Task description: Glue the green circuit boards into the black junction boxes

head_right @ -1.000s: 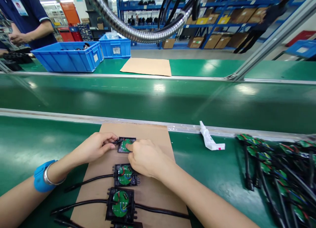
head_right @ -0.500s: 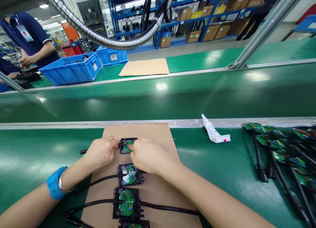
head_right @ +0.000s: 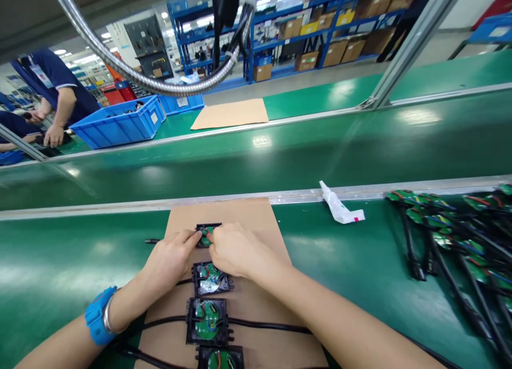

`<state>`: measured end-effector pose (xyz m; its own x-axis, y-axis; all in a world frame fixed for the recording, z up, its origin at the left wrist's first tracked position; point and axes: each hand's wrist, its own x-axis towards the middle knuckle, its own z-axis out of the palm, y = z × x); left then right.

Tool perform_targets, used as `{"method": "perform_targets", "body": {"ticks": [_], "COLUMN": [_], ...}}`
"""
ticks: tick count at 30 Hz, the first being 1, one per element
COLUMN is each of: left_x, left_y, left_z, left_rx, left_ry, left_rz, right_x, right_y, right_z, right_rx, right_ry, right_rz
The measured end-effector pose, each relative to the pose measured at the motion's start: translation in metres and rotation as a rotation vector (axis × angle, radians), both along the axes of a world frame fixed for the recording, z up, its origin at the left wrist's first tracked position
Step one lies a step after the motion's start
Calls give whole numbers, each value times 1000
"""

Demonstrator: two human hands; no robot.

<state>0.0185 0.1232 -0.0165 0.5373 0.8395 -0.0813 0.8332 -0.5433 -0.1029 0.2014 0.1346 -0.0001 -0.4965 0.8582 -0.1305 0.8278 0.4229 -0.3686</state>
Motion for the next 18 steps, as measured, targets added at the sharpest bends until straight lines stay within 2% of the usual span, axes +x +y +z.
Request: {"method": "perform_targets", "body": {"ticks": [4, 8, 12, 18], "left_x": [1, -1, -2, -4], "left_y": [1, 6, 7, 19], "left_z": [-8, 0, 7, -5], "left_rx": [-28, -30, -5, -102], "left_ry": [-43, -141, -282, -393], "left_rz": [-13, -23, -45, -222], "right_x": [4, 14, 25, 24], "right_y": [7, 16, 17, 11], "right_z": [-3, -3, -6, -1], "right_rx": [-49, -121, -155, -85], "right_ry": [52, 125, 226, 156], "right_rz": [25, 81, 17, -51]}}
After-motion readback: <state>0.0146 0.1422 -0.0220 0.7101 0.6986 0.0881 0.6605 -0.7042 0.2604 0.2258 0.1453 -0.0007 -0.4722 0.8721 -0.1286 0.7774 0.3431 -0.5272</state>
